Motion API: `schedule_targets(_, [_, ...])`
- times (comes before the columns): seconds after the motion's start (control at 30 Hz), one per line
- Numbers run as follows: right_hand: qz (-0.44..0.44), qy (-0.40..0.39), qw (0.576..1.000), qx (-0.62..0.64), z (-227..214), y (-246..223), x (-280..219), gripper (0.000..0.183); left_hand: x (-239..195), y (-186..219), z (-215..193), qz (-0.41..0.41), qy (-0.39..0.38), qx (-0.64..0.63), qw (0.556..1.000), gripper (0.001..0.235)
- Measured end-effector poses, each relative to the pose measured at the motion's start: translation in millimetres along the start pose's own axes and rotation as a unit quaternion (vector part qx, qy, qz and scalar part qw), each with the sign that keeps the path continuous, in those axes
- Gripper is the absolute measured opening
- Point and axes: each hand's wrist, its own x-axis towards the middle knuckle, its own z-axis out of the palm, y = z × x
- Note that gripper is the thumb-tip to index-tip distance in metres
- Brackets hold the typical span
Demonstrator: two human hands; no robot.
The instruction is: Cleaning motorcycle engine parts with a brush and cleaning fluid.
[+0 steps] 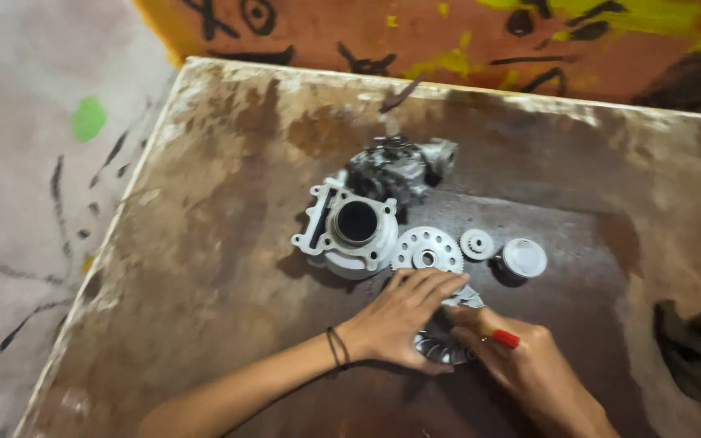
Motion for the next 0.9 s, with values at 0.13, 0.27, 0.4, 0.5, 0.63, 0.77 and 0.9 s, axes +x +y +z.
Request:
schedule_targets(0.13, [0.087, 0.031, 0.989, -0.114, 4, 21, -6, 0.028, -1, 1, 1, -0.010, 0.022, -0.008, 1.000, 0.129])
schedule_targets(0.27, [0.062, -0.024, 0.998, -0.007, 4, 31, -9, 0.025, -1, 1, 4, -0.013, 0.006, -0.009, 1.000, 0.131])
schedule_targets(0.4, [0.037, 0.073, 0.991, -0.102, 21, 80, -21, 0.030, -4, -4, 11, -0.002, 0.019, -0.022, 1.000, 0.134])
schedule_targets(0.5, [0.021, -0.011, 0.999, 0.038, 33, 126, -28, 0.015, -7, -9, 20, 0.007, 0.029, -0.003, 1.000, 0.135])
schedule_targets(0.63, [0.074, 0.062, 0.986, -0.138, 26, 94, -14, 0.024, -6, -14, 26, 0.014, 0.036, -0.006, 0.999, 0.136])
schedule_targets(0.77, [0.053, 0.067, 0.995, -0.061, 25, 81, -13, 0.029, -6, -12, 21, 0.006, 0.022, -0.004, 1.000, 0.137])
schedule_targets(0.9, [0.091, 0.053, 0.994, 0.005, 18, 54, -14, 0.038, -4, -4, 7, -0.011, 0.010, 0.004, 1.000, 0.134])
